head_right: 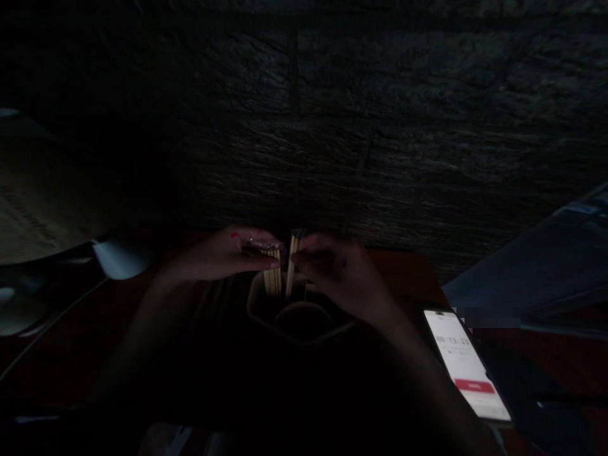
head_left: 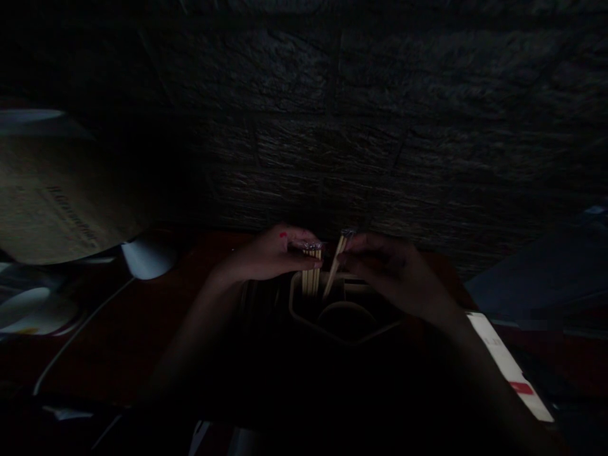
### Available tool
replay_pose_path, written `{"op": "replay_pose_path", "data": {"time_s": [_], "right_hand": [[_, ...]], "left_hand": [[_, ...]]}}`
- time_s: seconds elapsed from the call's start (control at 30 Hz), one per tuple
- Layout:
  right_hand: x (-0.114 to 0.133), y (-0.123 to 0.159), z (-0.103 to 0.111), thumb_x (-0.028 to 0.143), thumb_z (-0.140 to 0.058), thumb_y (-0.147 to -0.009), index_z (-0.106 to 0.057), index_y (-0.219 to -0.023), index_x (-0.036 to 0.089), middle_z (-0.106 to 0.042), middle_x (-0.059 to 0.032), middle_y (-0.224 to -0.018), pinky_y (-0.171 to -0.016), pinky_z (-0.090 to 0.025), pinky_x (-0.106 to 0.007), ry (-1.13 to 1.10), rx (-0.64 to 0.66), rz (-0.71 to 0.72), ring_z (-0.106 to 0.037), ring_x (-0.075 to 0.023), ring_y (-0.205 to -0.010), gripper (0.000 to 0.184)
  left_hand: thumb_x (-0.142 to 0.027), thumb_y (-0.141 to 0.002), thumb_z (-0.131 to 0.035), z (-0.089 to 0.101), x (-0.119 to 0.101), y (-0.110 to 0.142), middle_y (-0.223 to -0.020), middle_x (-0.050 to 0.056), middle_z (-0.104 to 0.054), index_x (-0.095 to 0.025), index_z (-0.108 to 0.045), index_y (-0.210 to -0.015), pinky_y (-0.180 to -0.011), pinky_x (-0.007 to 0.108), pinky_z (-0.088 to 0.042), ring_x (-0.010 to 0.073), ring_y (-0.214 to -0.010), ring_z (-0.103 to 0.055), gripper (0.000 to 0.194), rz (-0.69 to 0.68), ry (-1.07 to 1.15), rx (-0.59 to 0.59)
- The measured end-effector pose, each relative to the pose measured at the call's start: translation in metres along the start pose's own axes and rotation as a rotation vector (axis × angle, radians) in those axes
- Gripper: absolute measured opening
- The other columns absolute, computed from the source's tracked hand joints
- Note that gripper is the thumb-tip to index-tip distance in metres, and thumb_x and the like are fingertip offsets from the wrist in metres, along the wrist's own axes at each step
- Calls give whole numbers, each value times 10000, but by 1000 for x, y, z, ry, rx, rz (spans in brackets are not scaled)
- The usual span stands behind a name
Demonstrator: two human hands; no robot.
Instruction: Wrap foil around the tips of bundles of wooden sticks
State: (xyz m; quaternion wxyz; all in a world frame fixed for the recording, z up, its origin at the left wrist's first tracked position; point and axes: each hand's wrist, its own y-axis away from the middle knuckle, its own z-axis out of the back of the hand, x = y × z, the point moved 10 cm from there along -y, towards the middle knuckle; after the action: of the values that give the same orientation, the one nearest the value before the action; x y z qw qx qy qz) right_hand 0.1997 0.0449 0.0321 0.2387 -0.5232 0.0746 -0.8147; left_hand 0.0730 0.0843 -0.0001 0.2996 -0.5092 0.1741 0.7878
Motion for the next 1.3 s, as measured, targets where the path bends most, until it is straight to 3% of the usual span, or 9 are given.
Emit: {"op": "replay_pose_path", "data": {"time_s": [0.2, 0.43, 0.8, 1.13, 1.3], "right_hand": [[-11, -1, -18, 213, -648, -871, -727, -908, 209, -765, -25, -931, -767, -556, -285, -2, 53, -24, -711, -167, -851, 88], [-15, -2, -24, 211, -647, -869, -730, -912, 214, -770, -21, -920, -761, -558, -284, -6, 83, -20, -715, -160, -839, 93], [-8, 0, -5, 230, -658, -876, -721, -933, 228, -772, -19, -947, -782, -565, -302, 16, 53, -4, -718, -177, -875, 85], [-13, 0, -21, 214, -640, -882, -717, -932, 227, -771, -8, -944, -792, -561, -293, 5, 108, -5, -717, -162, -864, 92], [-11, 1, -13, 242, -655, -888, -725, -991, 234, -770, -19, -1013, -823, -559, -308, 20, 92, -3, -717, -180, -921, 124]], "left_hand": [[-233, -779, -727, 0, 2, 0, -925, 35, -748, -129, -692, -935, -745, 250, -514, 157, -858, -682, 191, -18, 25, 5], [-219, -790, -709, 1, 2, 0, -873, 15, -736, -125, -694, -920, -698, 215, -483, 129, -801, -659, 160, -10, -10, 10], [-209, -791, -716, 2, 3, 0, -976, 41, -764, -132, -702, -951, -764, 230, -504, 138, -873, -687, 178, -21, 24, 0], [-243, -809, -713, 2, 6, -1, -921, 28, -766, -137, -706, -921, -718, 221, -506, 139, -837, -693, 154, -26, -11, 11], [-250, -811, -716, 1, 7, -1, -982, 47, -769, -132, -708, -931, -781, 253, -518, 163, -902, -699, 169, -21, 15, 24]]}}
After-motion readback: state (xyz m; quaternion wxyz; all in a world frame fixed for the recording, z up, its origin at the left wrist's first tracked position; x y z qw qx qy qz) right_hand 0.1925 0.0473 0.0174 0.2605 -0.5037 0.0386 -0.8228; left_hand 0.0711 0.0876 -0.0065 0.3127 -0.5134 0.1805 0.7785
